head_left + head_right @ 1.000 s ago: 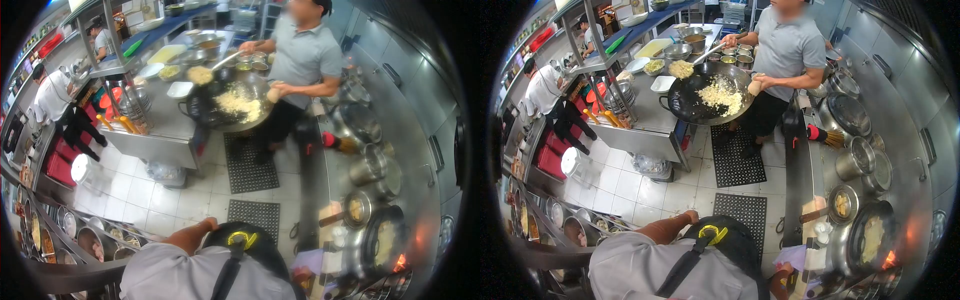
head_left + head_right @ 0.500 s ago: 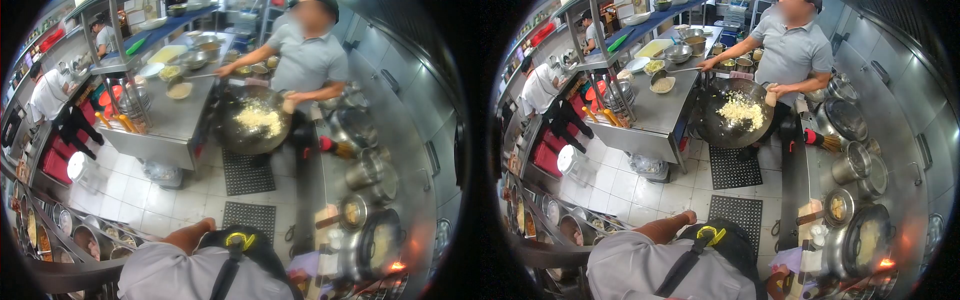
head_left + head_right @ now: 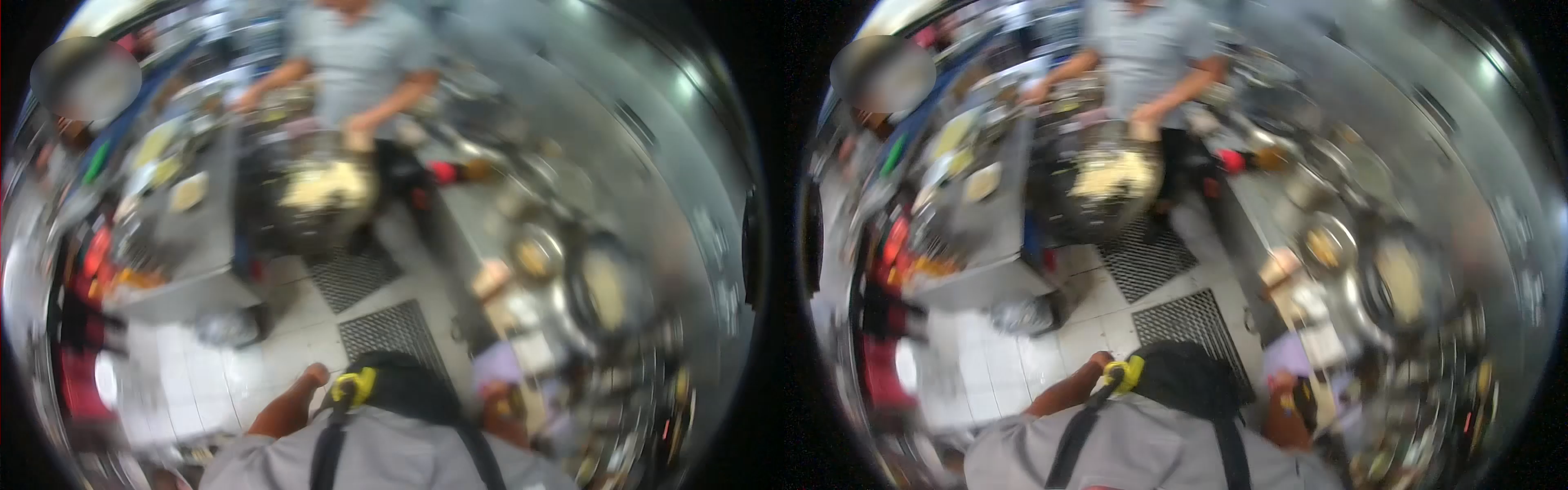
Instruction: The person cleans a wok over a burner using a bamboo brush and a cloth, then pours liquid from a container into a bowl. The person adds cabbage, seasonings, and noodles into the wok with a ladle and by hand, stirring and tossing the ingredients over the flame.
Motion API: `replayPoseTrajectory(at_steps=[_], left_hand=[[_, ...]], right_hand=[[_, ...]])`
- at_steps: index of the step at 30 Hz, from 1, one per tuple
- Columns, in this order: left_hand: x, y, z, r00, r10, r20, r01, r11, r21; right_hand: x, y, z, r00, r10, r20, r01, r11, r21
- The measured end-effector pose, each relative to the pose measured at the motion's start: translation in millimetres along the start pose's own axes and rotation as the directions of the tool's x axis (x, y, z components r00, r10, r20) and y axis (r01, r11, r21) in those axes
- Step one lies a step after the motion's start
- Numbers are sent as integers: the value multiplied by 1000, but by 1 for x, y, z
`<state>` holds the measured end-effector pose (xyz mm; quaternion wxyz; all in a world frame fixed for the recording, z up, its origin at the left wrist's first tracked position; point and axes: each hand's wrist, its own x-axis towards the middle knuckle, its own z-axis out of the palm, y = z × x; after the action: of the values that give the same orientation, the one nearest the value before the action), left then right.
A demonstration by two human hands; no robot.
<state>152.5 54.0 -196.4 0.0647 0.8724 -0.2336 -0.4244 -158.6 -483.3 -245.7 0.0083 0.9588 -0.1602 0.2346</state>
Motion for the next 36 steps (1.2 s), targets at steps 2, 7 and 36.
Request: replayPoseTrajectory(at_steps=[2, 7, 36], left_hand=[[7, -8, 4, 999, 28, 43, -29, 1000, 12], [11, -14, 5, 995, -18, 103, 25, 997, -66], [80, 277, -74, 913, 391, -112, -362, 907, 217]], right_hand=[[12, -4, -9, 995, -97, 7, 97, 995, 2], [29, -30, -22, 714, 588, 380, -696, 656, 292], [36, -12, -85, 522, 553, 649, -823, 526, 214]])
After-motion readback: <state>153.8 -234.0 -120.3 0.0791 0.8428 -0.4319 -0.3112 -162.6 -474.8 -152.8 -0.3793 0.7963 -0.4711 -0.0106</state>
